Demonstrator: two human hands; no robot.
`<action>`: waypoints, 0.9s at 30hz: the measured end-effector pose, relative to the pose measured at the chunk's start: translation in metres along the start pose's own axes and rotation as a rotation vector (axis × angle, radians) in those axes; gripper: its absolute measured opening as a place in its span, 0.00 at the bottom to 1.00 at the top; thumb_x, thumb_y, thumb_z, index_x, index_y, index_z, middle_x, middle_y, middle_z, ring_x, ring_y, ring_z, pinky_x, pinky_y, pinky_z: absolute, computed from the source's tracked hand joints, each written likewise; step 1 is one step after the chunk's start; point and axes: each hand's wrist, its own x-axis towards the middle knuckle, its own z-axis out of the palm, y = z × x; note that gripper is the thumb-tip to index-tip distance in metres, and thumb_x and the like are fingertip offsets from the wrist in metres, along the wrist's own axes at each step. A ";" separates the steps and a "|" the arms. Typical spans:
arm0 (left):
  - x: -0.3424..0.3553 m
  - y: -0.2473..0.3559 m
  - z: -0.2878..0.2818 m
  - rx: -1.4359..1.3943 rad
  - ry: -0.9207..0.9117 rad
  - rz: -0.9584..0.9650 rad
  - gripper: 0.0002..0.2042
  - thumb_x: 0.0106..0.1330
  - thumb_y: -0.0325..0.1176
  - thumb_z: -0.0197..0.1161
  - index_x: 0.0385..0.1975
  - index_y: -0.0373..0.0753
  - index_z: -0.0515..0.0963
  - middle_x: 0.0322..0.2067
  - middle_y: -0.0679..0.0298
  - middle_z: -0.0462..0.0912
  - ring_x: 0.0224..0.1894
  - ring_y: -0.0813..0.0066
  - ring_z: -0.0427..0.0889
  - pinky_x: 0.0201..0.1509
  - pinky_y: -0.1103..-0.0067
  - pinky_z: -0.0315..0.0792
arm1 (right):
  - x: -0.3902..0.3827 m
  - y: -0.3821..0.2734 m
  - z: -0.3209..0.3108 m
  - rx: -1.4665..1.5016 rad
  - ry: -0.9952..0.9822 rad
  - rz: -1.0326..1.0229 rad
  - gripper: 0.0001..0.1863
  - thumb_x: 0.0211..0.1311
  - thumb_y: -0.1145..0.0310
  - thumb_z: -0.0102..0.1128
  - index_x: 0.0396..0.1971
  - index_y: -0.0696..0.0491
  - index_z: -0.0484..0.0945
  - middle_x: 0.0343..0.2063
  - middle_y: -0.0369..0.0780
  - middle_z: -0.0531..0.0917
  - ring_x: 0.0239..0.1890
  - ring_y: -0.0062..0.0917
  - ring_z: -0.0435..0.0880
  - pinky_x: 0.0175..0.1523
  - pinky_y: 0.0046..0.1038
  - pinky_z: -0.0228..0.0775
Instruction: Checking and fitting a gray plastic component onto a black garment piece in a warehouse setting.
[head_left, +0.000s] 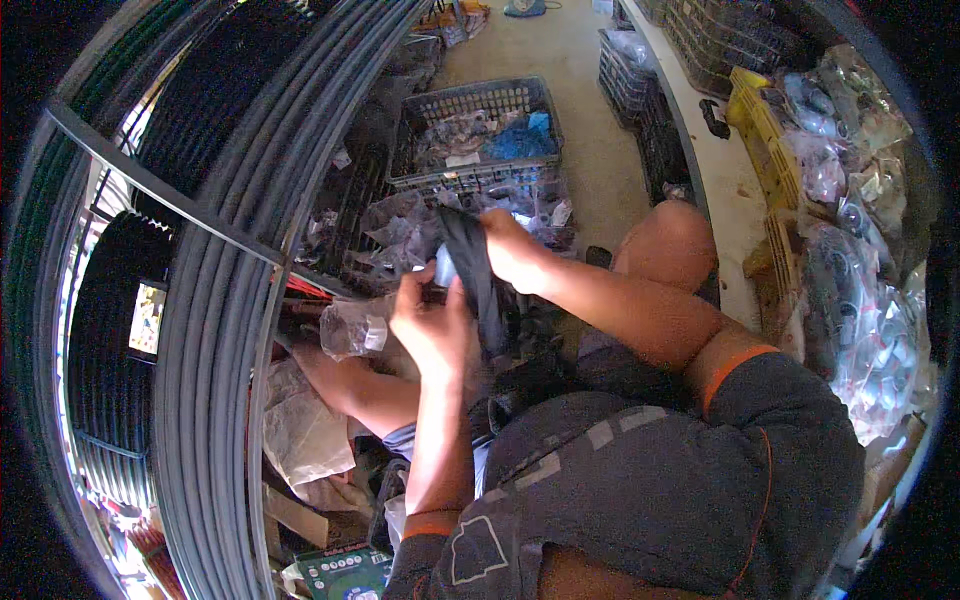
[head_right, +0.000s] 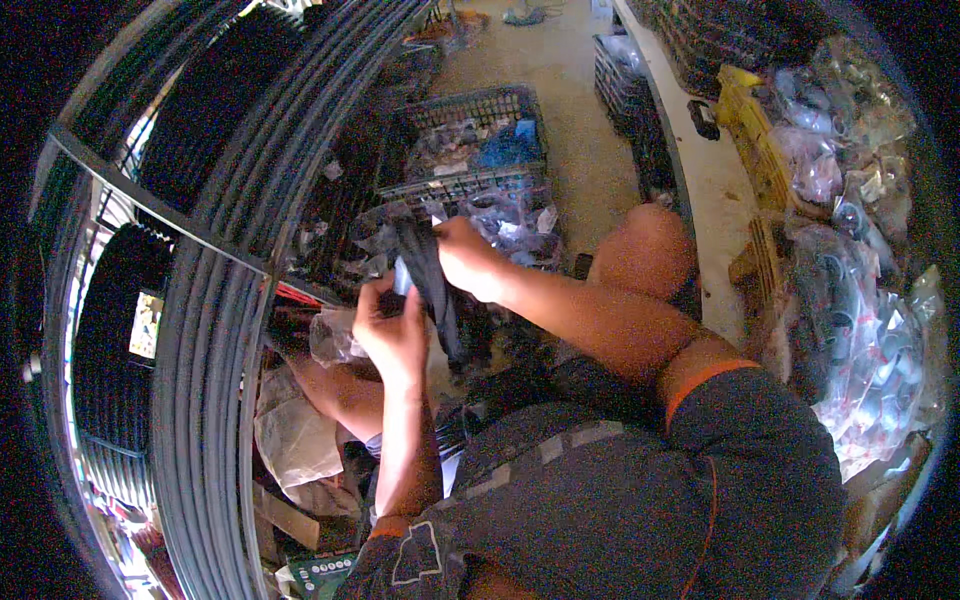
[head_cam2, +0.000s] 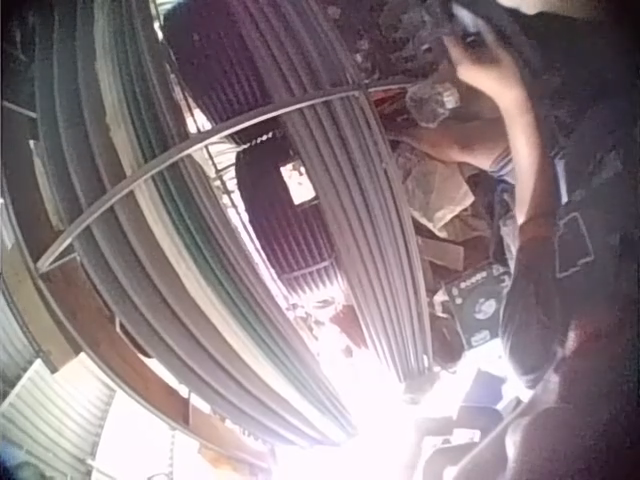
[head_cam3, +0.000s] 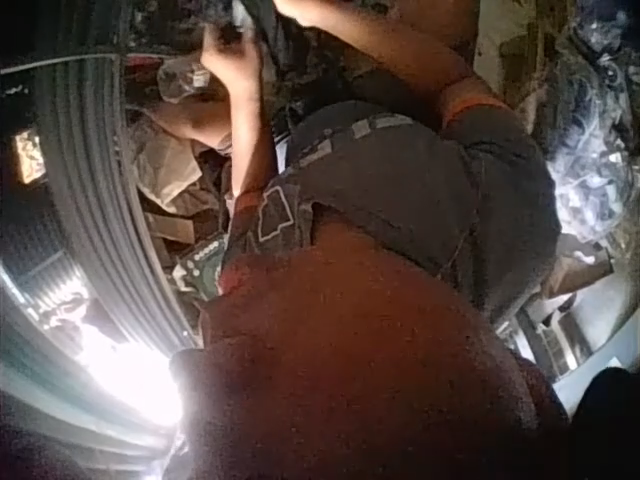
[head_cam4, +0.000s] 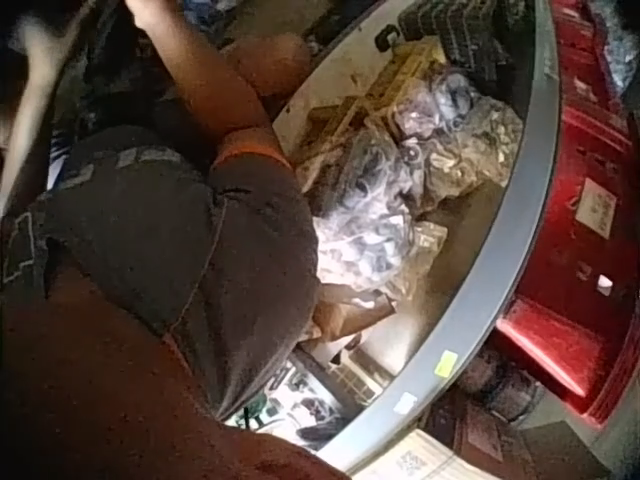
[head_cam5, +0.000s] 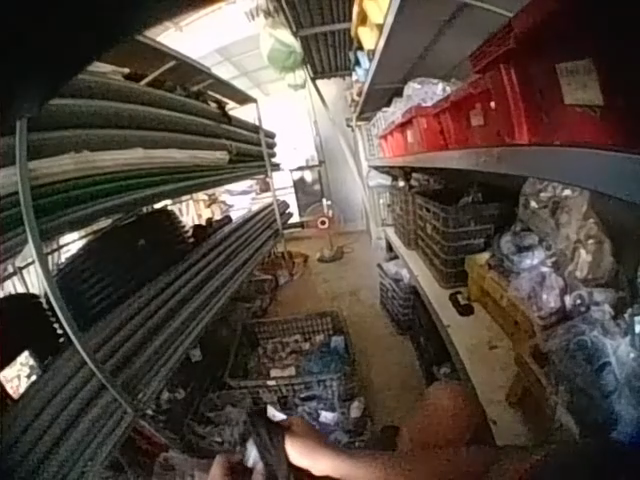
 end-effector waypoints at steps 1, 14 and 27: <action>-0.003 0.003 0.005 0.046 0.020 0.089 0.13 0.55 0.25 0.72 0.37 0.30 0.78 0.30 0.54 0.84 0.33 0.70 0.84 0.41 0.76 0.76 | 0.001 -0.002 -0.002 0.263 0.015 -0.012 0.17 0.63 0.57 0.58 0.29 0.56 0.82 0.25 0.37 0.83 0.25 0.20 0.79 0.30 0.26 0.69; 0.016 -0.009 0.005 -0.881 -0.162 -0.301 0.11 0.62 0.20 0.65 0.42 0.33 0.72 0.33 0.56 0.84 0.26 0.76 0.82 0.32 0.80 0.80 | -0.009 -0.033 -0.020 0.482 -0.303 0.276 0.27 0.69 0.50 0.46 0.44 0.61 0.78 0.35 0.45 0.84 0.32 0.31 0.83 0.39 0.31 0.79; -0.021 -0.021 0.020 -0.615 0.055 -0.119 0.13 0.61 0.22 0.68 0.37 0.35 0.68 0.37 0.62 0.80 0.40 0.79 0.78 0.48 0.82 0.69 | -0.002 -0.008 -0.001 0.079 -0.079 -0.175 0.14 0.70 0.68 0.54 0.50 0.58 0.72 0.44 0.39 0.80 0.49 0.22 0.78 0.54 0.26 0.70</action>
